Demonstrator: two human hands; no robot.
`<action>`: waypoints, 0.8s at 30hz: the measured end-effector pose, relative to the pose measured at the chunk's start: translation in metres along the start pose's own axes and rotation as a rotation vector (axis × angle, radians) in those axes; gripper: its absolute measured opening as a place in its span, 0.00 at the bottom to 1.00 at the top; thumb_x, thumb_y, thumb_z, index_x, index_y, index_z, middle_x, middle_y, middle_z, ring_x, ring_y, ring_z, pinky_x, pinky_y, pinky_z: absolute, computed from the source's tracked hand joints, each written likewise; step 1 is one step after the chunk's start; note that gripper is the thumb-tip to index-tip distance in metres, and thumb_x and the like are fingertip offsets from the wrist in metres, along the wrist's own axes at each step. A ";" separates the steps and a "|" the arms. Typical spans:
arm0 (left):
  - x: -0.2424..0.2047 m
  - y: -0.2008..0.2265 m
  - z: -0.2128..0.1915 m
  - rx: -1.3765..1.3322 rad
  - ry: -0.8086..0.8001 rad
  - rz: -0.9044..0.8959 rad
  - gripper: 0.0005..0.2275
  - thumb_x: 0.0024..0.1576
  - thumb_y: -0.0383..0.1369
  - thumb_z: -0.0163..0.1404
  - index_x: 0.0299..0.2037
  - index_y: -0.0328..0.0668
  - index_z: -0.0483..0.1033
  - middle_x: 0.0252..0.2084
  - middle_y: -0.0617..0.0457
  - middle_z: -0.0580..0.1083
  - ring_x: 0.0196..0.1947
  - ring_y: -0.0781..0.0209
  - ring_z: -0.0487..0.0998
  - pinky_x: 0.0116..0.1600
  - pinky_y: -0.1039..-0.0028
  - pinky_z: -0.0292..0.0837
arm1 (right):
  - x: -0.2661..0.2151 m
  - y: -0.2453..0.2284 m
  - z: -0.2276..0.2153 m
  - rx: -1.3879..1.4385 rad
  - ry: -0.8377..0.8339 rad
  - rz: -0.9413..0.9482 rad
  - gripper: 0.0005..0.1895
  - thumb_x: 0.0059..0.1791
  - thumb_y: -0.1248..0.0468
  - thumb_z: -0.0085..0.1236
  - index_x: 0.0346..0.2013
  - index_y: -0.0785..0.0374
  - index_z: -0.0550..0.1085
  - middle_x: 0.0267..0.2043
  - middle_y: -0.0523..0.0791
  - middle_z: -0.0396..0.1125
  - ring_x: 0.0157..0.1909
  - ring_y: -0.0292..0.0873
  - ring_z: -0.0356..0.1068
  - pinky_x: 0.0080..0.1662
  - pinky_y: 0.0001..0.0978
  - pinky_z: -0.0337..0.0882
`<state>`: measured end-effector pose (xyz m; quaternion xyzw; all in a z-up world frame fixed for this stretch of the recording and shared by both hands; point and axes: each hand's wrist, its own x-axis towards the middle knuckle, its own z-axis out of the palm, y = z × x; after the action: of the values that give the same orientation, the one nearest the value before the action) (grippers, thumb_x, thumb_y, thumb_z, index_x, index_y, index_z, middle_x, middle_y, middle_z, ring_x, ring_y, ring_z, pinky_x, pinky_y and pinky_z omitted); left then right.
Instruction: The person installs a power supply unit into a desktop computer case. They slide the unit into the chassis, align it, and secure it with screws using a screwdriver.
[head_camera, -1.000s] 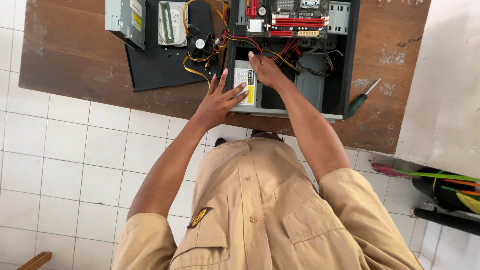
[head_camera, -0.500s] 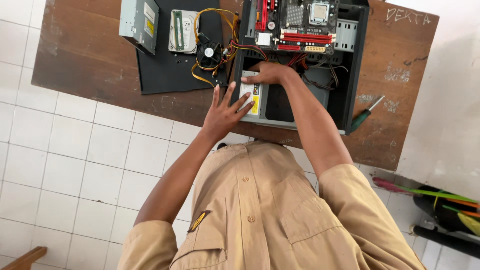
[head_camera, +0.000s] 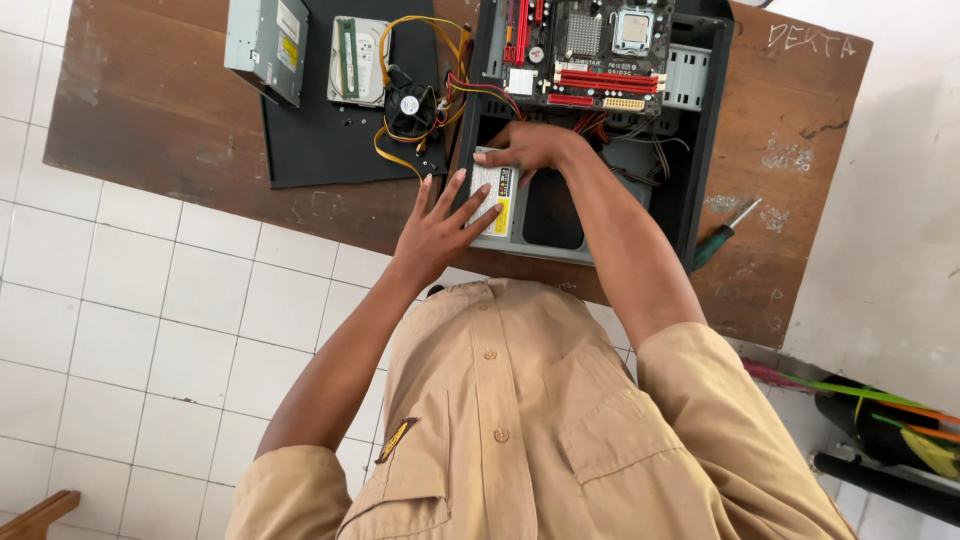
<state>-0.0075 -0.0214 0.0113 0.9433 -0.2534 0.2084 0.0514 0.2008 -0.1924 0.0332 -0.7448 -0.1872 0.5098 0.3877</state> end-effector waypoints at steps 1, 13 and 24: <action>0.000 0.001 0.000 0.000 -0.003 -0.001 0.33 0.53 0.26 0.61 0.71 0.63 0.67 0.71 0.53 0.68 0.73 0.35 0.62 0.69 0.34 0.56 | -0.004 -0.004 0.001 0.002 -0.002 0.000 0.32 0.52 0.48 0.62 0.60 0.69 0.73 0.61 0.62 0.67 0.54 0.63 0.73 0.40 0.46 0.84; -0.012 0.001 0.006 0.092 0.056 -0.032 0.32 0.57 0.25 0.56 0.73 0.66 0.64 0.72 0.56 0.68 0.74 0.41 0.62 0.71 0.31 0.46 | -0.009 -0.005 0.001 -0.110 0.001 0.048 0.34 0.53 0.42 0.58 0.63 0.66 0.71 0.66 0.61 0.63 0.61 0.66 0.69 0.40 0.44 0.84; -0.051 -0.001 0.028 -0.009 -0.061 -0.245 0.47 0.47 0.32 0.69 0.78 0.52 0.54 0.72 0.49 0.65 0.71 0.42 0.66 0.70 0.40 0.59 | 0.000 0.014 0.004 -0.066 0.068 0.000 0.41 0.49 0.38 0.61 0.65 0.65 0.70 0.65 0.62 0.64 0.65 0.67 0.65 0.48 0.53 0.80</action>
<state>-0.0374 -0.0030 -0.0355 0.9728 -0.1386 0.1707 0.0728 0.1960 -0.2000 0.0218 -0.7741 -0.1906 0.4778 0.3689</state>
